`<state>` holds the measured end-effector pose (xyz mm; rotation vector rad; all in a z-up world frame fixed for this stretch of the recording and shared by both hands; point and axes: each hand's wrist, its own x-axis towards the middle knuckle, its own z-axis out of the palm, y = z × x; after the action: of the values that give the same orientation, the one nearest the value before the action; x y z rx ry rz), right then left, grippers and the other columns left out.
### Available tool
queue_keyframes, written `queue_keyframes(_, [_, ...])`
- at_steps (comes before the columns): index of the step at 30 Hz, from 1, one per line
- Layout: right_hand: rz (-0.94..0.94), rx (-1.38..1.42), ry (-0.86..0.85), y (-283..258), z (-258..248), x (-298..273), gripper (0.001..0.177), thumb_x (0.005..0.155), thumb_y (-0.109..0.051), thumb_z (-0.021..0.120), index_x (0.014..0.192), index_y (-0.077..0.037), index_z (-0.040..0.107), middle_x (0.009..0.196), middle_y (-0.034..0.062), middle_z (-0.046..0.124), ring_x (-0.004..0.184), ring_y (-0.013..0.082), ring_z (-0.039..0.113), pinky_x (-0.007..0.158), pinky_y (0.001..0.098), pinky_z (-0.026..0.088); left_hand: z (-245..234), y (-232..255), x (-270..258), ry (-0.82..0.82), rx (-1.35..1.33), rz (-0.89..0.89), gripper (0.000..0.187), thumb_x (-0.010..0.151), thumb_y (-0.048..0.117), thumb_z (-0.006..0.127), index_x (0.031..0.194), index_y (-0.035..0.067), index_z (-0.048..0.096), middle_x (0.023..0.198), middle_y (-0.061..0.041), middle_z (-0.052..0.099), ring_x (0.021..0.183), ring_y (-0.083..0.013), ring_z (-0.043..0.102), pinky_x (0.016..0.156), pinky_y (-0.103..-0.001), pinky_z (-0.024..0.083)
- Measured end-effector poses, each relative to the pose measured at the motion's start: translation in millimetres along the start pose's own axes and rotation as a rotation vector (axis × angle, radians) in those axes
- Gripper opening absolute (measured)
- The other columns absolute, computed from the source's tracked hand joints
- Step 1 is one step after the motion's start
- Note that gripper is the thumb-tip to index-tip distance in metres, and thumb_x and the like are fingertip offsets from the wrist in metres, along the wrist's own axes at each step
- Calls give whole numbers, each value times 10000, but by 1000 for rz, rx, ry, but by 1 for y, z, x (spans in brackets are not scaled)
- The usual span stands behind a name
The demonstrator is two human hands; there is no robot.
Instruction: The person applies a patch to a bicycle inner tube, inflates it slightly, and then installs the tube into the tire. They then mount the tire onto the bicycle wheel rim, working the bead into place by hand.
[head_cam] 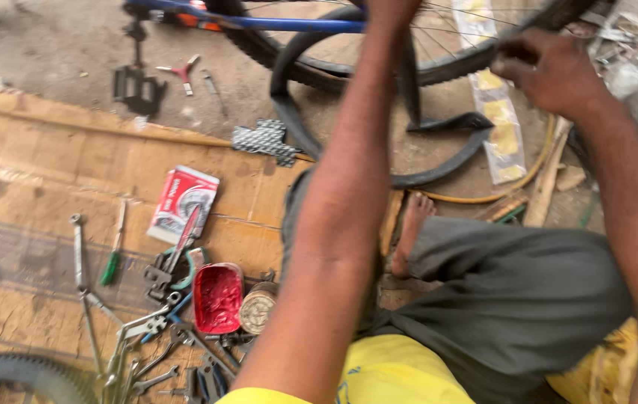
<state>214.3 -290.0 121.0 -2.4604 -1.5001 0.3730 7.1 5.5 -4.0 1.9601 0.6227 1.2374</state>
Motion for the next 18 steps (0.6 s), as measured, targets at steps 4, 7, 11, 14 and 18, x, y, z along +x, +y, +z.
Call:
queue_keyframes(4, [7, 150, 44, 38, -10, 17, 345, 962, -150, 745, 1257, 13, 673, 1168, 190, 729, 1027, 309, 694, 863, 438, 574, 55, -19, 40, -46, 31, -8, 184, 845, 225, 560, 822, 95, 689, 673, -94, 626, 568, -228, 579, 479, -393, 407])
queue_keyframes(7, [323, 809, 43, 69, -6, 8, 322, 950, -98, 659, 1268, -50, 636, 1110, 158, 741, 946, 236, 723, 772, 370, 626, 76, -41, 37, -115, 77, -45, 162, 824, 205, 577, 814, 97, 697, 670, -97, 635, 567, -234, 591, 475, -398, 415])
queue_keyframes(11, [434, 921, 240, 112, -7, 2, 296, 968, -7, 559, 1255, 26, 624, 1113, 178, 713, 927, 235, 751, 745, 371, 633, 100, -64, 49, -192, 126, -44, 135, 795, 178, 600, 805, 99, 709, 665, -101, 648, 567, -241, 607, 470, -405, 425])
queue_keyframes(14, [476, 539, 99, 127, 7, -4, 319, 990, -80, 618, 1297, -6, 664, 1139, 196, 729, 893, 237, 715, 791, 393, 616, 105, -79, 37, -222, 169, -57, 118, 773, 158, 617, 798, 101, 717, 661, -104, 657, 567, -247, 618, 466, -410, 433])
queue_keyframes(18, [168, -61, -77, 122, 49, 14, 357, 975, -258, 709, 1279, -68, 714, 1190, 183, 741, 1027, 316, 711, 967, 444, 541, 91, -100, 37, -213, 259, -44, 102, 744, 131, 640, 788, 103, 728, 656, -109, 670, 567, -254, 634, 461, -417, 443])
